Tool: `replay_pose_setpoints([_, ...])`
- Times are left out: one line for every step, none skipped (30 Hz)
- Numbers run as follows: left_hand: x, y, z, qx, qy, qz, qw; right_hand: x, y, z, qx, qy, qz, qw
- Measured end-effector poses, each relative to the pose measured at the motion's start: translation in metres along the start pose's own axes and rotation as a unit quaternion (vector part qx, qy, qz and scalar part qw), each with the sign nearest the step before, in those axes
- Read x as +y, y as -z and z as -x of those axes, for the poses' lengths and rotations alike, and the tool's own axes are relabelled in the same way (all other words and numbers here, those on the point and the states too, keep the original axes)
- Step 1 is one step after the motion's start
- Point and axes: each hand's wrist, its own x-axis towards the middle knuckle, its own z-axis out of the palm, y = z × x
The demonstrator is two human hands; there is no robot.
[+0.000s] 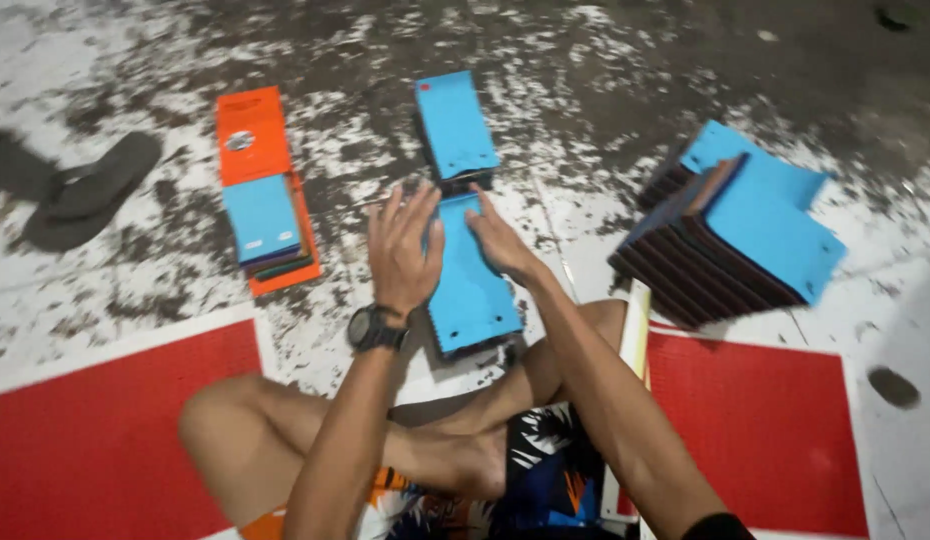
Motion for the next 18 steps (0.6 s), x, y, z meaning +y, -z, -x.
replay_pose_setpoints([-0.007, -0.006, 0.004, -0.012, -0.007, 0.012, 1.0, 0.004, -0.002, -0.004, 0.014, -0.012, -0.002, 1.0])
replay_pose_setpoints([-0.015, -0.013, 0.01, -0.023, -0.039, -0.052, 0.998, 0.01, -0.004, -0.009, 0.009, 0.0, -0.012, 1.0])
replay_pose_setpoints([-0.023, -0.021, 0.017, -0.031, -0.072, -0.118, 0.99, 0.018, -0.007, -0.014, 0.004, 0.015, -0.022, 1.0])
replay_pose_setpoints([-0.024, -0.019, 0.019, -0.04, -0.08, -0.108, 0.99, 0.01, -0.002, 0.0, 0.016, 0.005, -0.024, 1.0])
replay_pose_setpoints([-0.023, -0.017, 0.017, -0.036, -0.092, -0.127, 0.987, -0.001, 0.003, 0.013, 0.029, 0.021, -0.028, 0.999])
replay_pose_setpoints([-0.024, -0.014, 0.014, -0.032, -0.104, -0.146, 0.983, -0.013, 0.009, 0.025, 0.041, 0.036, -0.032, 0.998])
replay_pose_setpoints([-0.026, -0.012, 0.015, -0.041, -0.115, -0.131, 0.984, -0.011, 0.016, 0.054, 0.058, 0.024, -0.033, 0.997])
replay_pose_setpoints([-0.028, -0.01, 0.015, -0.048, -0.129, -0.131, 0.982, -0.01, 0.021, 0.084, 0.115, 0.119, -0.064, 0.984])
replay_pose_setpoints([-0.03, -0.007, 0.013, -0.056, -0.139, -0.134, 0.98, -0.013, 0.026, 0.112, 0.167, 0.212, -0.091, 0.959])
replay_pose_setpoints([-0.024, -0.006, 0.013, -0.065, -0.147, -0.121, 0.98, 0.009, 0.043, 0.144, 0.18, 0.201, -0.089, 0.959])
replay_pose_setpoints([-0.022, -0.003, 0.014, -0.043, -0.146, -0.124, 0.98, 0.029, 0.056, 0.174, 0.249, 0.166, -0.043, 0.953])
replay_pose_setpoints([-0.02, 0.001, 0.016, -0.022, -0.145, -0.127, 0.981, 0.048, 0.068, 0.206, 0.314, 0.128, 0.005, 0.941])
replay_pose_setpoints([-0.007, 0.004, 0.019, -0.028, -0.149, -0.121, 0.981, 0.09, 0.076, 0.231, 0.32, 0.121, 0.005, 0.94])
replay_pose_setpoints([0.005, 0.008, 0.023, -0.016, -0.161, -0.071, 0.984, 0.131, 0.084, 0.257, 0.372, 0.029, 0.049, 0.926])
replay_pose_setpoints([0.016, 0.013, 0.027, -0.004, -0.17, -0.023, 0.985, 0.172, 0.09, 0.283, 0.417, -0.063, 0.093, 0.902])
replay_pose_setpoints([0.033, 0.013, 0.034, -0.009, -0.171, -0.017, 0.985, 0.167, 0.089, 0.297, 0.419, -0.07, 0.094, 0.9])
replay_pose_setpoints([0.05, 0.015, 0.041, -0.028, -0.18, -0.003, 0.983, 0.162, 0.087, 0.309, 0.335, -0.188, 0.109, 0.917])
replay_pose_setpoints([0.066, 0.018, 0.048, -0.047, -0.189, 0.012, 0.981, 0.156, 0.085, 0.322, 0.242, -0.301, 0.12, 0.915])
